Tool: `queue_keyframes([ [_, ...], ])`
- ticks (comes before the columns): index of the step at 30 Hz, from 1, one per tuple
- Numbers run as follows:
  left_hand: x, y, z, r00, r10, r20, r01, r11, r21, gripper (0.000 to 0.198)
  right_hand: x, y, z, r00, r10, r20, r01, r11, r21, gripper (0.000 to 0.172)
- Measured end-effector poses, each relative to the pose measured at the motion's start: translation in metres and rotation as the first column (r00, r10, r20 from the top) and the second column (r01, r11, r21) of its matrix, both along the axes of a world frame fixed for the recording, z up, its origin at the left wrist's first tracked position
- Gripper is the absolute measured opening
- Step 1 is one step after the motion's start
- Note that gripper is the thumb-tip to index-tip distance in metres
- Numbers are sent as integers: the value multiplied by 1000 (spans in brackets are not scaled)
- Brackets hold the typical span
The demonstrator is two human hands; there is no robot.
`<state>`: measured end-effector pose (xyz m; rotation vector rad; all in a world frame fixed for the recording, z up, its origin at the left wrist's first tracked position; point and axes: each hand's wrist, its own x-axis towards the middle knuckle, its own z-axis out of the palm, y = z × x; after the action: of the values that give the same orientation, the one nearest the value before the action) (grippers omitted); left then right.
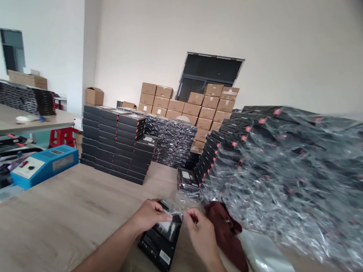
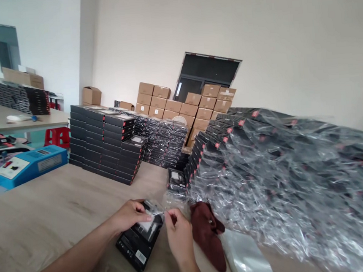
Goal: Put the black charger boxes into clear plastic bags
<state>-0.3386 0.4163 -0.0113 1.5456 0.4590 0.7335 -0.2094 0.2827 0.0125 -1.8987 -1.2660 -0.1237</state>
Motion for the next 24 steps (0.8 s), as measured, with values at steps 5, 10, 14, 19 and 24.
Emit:
queue_keyframes([
  [5,-2,2,3,997,-18,-82,21,999,43,28,-7,2,-1,995,-29,92,27,999,22,28],
  [10,-2,5,2,993,-35,-111,40,998,43,35,-9,2,0,982,-29,185,27,1000,14,15],
  [14,0,5,-1,993,-40,-107,43,999,28,32,-2,1,0,984,10,180,-14,1000,22,18],
  [19,-5,3,5,981,-151,-120,140,986,-95,32,29,-9,1,960,-280,9,266,922,281,26],
  [24,-21,11,14,978,-209,13,198,900,-388,83,40,-12,-6,957,-284,57,253,917,307,25],
])
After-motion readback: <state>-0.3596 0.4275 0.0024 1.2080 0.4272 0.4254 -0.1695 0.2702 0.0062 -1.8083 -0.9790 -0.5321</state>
